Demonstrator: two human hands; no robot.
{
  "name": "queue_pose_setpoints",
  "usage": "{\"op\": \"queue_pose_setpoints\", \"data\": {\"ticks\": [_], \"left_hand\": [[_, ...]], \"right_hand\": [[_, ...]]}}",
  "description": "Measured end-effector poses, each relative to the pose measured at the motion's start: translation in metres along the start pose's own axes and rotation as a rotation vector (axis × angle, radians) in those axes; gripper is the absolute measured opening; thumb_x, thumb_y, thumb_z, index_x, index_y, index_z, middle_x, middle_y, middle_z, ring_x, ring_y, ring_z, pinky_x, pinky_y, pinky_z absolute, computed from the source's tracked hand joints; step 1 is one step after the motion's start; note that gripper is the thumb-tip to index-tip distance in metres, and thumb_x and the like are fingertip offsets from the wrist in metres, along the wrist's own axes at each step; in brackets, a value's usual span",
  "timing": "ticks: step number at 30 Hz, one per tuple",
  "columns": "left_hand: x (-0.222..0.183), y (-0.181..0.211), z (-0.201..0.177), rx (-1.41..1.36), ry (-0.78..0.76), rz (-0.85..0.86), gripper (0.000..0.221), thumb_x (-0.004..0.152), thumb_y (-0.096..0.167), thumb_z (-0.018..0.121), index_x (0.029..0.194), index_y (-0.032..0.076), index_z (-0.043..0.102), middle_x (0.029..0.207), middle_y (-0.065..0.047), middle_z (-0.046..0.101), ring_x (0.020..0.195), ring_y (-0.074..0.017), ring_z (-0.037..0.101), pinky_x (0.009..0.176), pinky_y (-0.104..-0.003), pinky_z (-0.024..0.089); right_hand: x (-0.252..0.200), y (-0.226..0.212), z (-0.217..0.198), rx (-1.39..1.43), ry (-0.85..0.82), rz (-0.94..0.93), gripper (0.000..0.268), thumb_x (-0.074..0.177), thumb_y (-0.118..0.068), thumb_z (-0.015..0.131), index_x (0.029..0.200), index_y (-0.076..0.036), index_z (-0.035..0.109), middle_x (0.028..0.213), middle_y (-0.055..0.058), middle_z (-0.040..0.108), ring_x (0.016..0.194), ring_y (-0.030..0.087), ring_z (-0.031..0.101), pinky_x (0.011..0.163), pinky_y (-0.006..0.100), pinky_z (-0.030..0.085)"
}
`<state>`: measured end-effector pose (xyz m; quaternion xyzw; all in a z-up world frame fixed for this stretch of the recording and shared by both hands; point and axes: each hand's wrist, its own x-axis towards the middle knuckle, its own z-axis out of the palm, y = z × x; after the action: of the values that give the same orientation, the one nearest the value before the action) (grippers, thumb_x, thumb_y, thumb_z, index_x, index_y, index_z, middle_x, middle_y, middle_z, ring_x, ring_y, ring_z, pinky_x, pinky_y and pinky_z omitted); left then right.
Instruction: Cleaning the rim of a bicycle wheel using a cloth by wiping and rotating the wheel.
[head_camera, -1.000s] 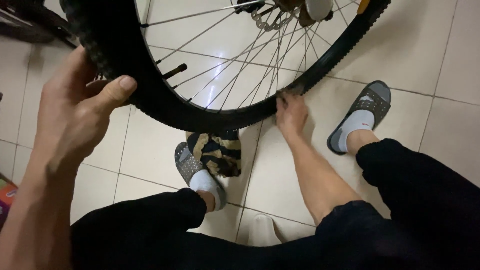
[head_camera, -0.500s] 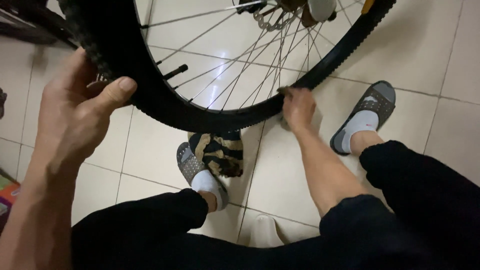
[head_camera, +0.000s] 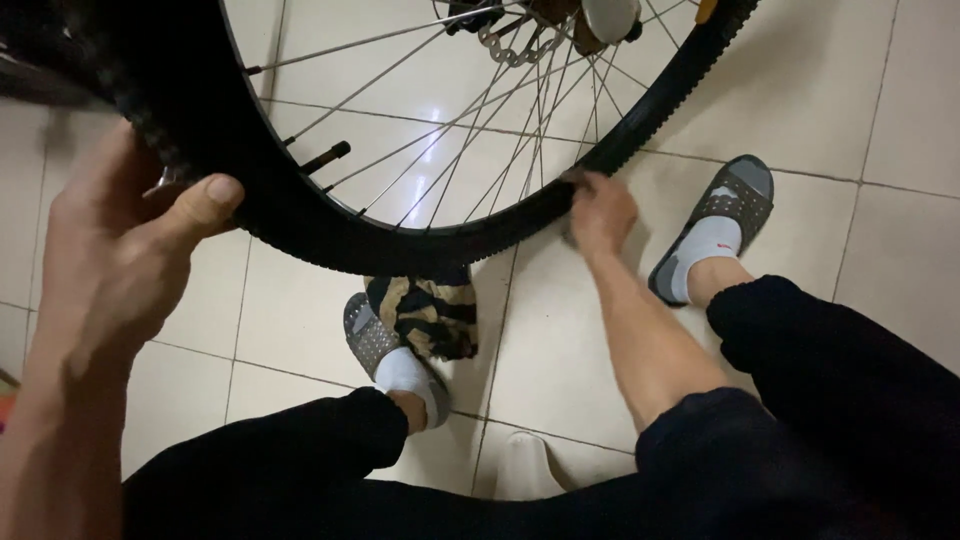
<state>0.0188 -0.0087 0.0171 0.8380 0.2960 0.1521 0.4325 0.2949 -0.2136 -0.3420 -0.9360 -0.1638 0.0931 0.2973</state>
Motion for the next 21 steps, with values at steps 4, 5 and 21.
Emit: {"op": "queue_pose_setpoints", "data": {"ticks": [4,5,21], "left_hand": [[0.001,0.003,0.001,0.074,-0.009,0.067,0.044,0.100,-0.002,0.057,0.142,-0.011,0.045,0.120,-0.028,0.057,0.108,-0.0406,0.064,0.100,-0.051,0.058],[0.001,0.004,0.001,0.064,-0.007,0.046,0.041,0.100,0.000,0.058,0.139,-0.010,0.047,0.117,-0.025,0.058,0.108,-0.0379,0.065,0.103,-0.050,0.058],[0.005,-0.004,0.000,0.100,0.020,-0.038,0.044,0.097,-0.002,0.059,0.139,-0.007,0.048,0.116,-0.024,0.059,0.111,-0.0400,0.068,0.097,-0.050,0.061]], "right_hand": [[0.033,0.020,0.002,-0.010,0.173,-0.119,0.023,0.090,-0.017,0.066,0.108,-0.016,0.080,0.100,0.013,0.071,0.085,0.033,0.066,0.078,0.041,0.052],[0.035,0.020,0.000,-0.078,0.088,-0.113,0.026,0.089,-0.018,0.064,0.108,-0.021,0.081,0.097,0.015,0.070,0.081,0.036,0.066,0.072,0.045,0.052],[0.010,0.007,-0.006,0.076,-0.021,-0.235,0.026,0.094,-0.021,0.059,0.108,-0.009,0.077,0.098,0.016,0.064,0.089,0.035,0.061,0.080,0.041,0.049]]}}
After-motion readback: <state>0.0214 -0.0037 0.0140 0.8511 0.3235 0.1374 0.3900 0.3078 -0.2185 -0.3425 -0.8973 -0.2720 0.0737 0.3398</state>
